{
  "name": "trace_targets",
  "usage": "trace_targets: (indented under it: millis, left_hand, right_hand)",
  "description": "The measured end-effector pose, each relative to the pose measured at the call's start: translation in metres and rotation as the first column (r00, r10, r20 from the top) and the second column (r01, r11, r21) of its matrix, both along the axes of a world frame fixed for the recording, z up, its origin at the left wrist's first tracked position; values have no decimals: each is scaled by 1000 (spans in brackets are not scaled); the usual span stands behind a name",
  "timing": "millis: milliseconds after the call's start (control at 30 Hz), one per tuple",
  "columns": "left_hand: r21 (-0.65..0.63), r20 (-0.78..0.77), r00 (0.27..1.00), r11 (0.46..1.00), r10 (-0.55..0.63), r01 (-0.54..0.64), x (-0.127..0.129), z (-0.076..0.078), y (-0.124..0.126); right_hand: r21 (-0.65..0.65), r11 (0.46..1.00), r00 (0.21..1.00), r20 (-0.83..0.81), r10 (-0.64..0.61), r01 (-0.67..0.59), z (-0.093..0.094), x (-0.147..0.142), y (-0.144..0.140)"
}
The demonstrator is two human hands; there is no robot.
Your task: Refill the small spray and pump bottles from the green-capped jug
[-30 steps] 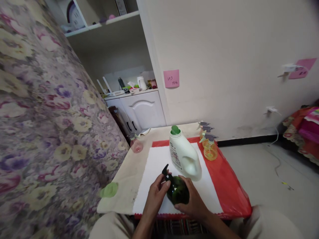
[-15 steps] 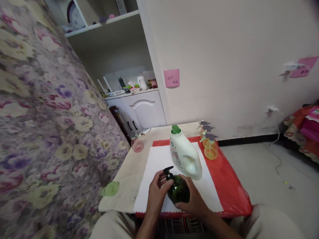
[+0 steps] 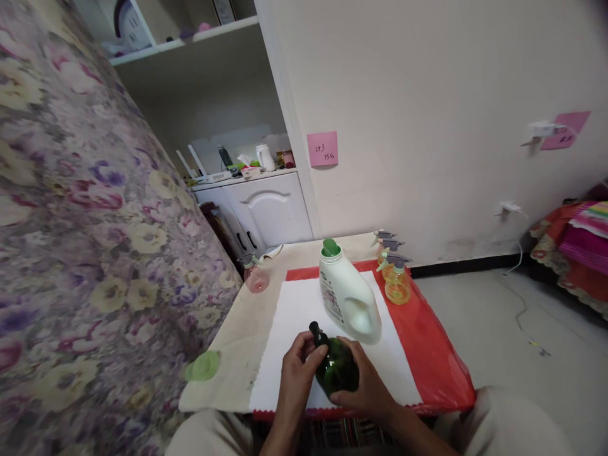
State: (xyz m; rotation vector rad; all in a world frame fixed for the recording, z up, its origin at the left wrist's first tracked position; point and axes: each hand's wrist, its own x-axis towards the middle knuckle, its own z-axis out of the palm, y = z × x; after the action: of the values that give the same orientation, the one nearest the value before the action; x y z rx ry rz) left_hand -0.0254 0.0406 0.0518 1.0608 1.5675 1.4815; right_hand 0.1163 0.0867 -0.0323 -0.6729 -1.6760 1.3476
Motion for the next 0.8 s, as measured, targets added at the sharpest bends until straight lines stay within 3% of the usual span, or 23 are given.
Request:
trace_targets:
  millis: [100, 267, 500, 667, 800]
  left_hand:
    - [31, 108, 992, 997, -68, 65, 2, 2, -1]
    - [44, 102, 993, 997, 57, -62, 3, -3, 1]
    - [51, 147, 989, 999, 5, -13, 8, 4, -1]
    - [15, 87, 988, 991, 128, -130, 7, -6, 0]
    - [24, 137, 990, 1000, -14, 11, 2, -9, 2]
  right_hand:
    - [-6, 1000, 1000, -7, 0, 0, 2, 0, 0]
    - [-14, 1000, 1000, -17, 1, -1, -1, 0, 1]
    - [7, 1000, 1000, -19, -3, 3, -1, 0, 1]
    - [6, 1000, 1000, -24, -3, 3, 0, 0, 0]
    - [-12, 999, 996, -78, 47, -48, 1, 1, 0]
